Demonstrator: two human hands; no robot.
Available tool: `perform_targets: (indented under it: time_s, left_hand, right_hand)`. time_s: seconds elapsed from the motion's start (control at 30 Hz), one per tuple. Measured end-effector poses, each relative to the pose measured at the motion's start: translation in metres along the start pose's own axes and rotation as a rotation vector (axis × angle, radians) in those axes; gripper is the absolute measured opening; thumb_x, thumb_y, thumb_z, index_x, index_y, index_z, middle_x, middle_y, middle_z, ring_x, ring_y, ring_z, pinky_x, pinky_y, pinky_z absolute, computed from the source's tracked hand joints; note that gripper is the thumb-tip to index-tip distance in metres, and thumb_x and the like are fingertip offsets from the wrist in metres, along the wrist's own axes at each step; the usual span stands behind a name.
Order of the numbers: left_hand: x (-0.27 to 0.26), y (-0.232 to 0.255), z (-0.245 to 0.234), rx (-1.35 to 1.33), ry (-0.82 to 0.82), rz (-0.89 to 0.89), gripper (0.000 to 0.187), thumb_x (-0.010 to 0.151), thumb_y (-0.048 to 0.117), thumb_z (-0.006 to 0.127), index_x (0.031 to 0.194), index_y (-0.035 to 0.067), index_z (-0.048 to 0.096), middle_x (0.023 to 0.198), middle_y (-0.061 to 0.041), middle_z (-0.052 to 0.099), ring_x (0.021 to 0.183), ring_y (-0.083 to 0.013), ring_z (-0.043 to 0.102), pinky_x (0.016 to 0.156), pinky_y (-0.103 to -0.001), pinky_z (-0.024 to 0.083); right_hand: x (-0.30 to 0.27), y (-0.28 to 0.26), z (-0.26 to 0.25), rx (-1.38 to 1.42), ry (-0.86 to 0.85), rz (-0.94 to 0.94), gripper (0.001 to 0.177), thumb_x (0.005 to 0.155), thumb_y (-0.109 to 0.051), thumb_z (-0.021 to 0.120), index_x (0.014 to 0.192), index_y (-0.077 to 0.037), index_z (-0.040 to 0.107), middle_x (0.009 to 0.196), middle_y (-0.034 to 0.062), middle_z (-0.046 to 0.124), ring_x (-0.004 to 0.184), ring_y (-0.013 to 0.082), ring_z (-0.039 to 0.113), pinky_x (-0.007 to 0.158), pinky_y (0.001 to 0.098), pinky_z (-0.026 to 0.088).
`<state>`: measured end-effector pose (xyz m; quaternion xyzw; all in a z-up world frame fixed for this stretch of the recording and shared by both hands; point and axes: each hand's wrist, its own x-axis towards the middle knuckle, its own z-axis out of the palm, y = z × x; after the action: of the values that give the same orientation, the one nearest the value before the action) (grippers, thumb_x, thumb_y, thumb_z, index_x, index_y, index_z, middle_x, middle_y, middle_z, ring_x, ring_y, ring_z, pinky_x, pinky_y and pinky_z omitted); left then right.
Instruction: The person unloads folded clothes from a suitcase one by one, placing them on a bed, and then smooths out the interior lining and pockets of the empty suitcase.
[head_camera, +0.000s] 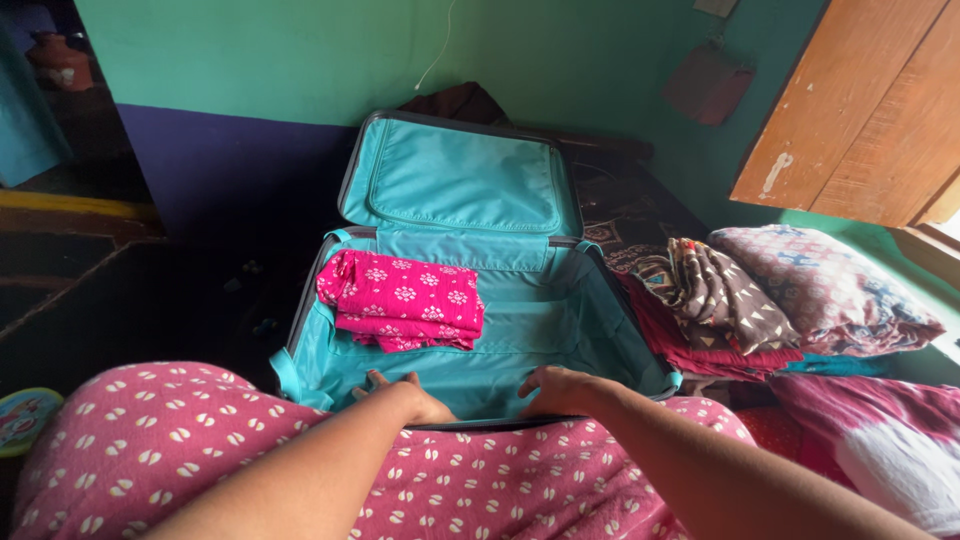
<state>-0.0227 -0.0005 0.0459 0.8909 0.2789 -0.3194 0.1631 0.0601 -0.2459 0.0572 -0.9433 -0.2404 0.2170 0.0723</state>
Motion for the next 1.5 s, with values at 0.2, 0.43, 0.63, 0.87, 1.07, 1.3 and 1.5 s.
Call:
perform_targets:
  time_s: [0.2, 0.43, 0.63, 0.87, 1.07, 1.3, 1.5]
  left_hand:
    - [-0.008, 0.000, -0.006, 0.037, -0.014, 0.009, 0.153, 0.058, 0.087, 0.077, 0.164, 0.034, -0.019, 0.168, -0.025, -0.030, 0.156, -0.0534, -0.014, 0.123, -0.067, 0.010]
    - [-0.017, 0.005, -0.004, 0.094, -0.017, -0.028, 0.149, 0.065, 0.080, 0.078, 0.162, 0.025, -0.022, 0.165, -0.033, -0.029, 0.151, -0.0569, -0.019, 0.117, -0.071, 0.003]
    - [-0.036, 0.005, -0.012, 0.068, 0.022, -0.030, 0.150, 0.066, 0.067, 0.086, 0.163, 0.035, -0.024, 0.169, -0.024, -0.028, 0.154, -0.0567, -0.014, 0.120, -0.072, 0.007]
    - [-0.029, 0.006, -0.022, 0.112, 0.369, 0.098, 0.119, 0.082, 0.069, 0.071, 0.166, 0.026, -0.001, 0.170, -0.026, -0.023, 0.154, -0.0522, -0.021, 0.118, -0.072, -0.009]
    - [-0.002, 0.008, -0.058, 0.318, 0.683, 0.260, 0.117, 0.081, 0.049, 0.077, 0.167, 0.024, 0.001, 0.169, -0.026, -0.012, 0.154, -0.0466, -0.014, 0.117, -0.068, -0.008]
    - [0.043, 0.000, -0.102, 0.484, 0.682, 0.465, 0.120, 0.075, 0.035, 0.087, 0.165, 0.020, 0.010, 0.172, -0.018, 0.004, 0.160, -0.0364, 0.000, 0.127, -0.056, 0.004]
    - [0.042, 0.002, -0.101, 0.654, 0.674, 0.427, 0.128, 0.070, 0.036, 0.091, 0.166, 0.017, 0.009, 0.169, -0.022, 0.013, 0.157, -0.0395, 0.010, 0.124, -0.056, 0.010]
  right_hand:
    - [0.013, -0.001, -0.001, -0.142, -0.006, 0.001, 0.067, 0.072, -0.050, 0.086, 0.133, -0.029, 0.068, 0.146, 0.0061, 0.050, 0.138, 0.0297, 0.049, 0.112, 0.0432, 0.045]
    - [0.014, -0.014, -0.004, -0.222, 0.108, 0.017, 0.055, 0.078, -0.060, 0.076, 0.114, -0.018, 0.075, 0.126, 0.0065, 0.067, 0.127, 0.0267, 0.061, 0.107, 0.0424, 0.050]
    - [0.010, -0.016, -0.004, -0.079, 0.226, 0.024, 0.064, 0.081, -0.058, 0.075, 0.123, -0.012, 0.066, 0.126, 0.0107, 0.067, 0.124, 0.0281, 0.063, 0.105, 0.0409, 0.050]
    - [0.007, -0.013, -0.002, 0.040, 0.212, 0.066, 0.063, 0.078, -0.049, 0.078, 0.130, -0.016, 0.064, 0.137, 0.0120, 0.061, 0.126, 0.0292, 0.061, 0.105, 0.0412, 0.051]
    - [0.015, -0.008, 0.001, 0.085, 0.183, 0.110, 0.061, 0.078, -0.047, 0.079, 0.131, -0.020, 0.064, 0.138, 0.0123, 0.058, 0.128, 0.0285, 0.060, 0.107, 0.0402, 0.050]
    - [0.021, 0.000, 0.005, 0.151, 0.196, 0.098, 0.059, 0.077, -0.045, 0.079, 0.129, -0.020, 0.065, 0.142, 0.0092, 0.056, 0.131, 0.0278, 0.057, 0.109, 0.0400, 0.048]
    - [0.018, -0.002, 0.006, 0.166, 0.199, 0.088, 0.058, 0.078, -0.044, 0.080, 0.129, -0.020, 0.065, 0.143, 0.0091, 0.056, 0.133, 0.0280, 0.056, 0.110, 0.0399, 0.047]
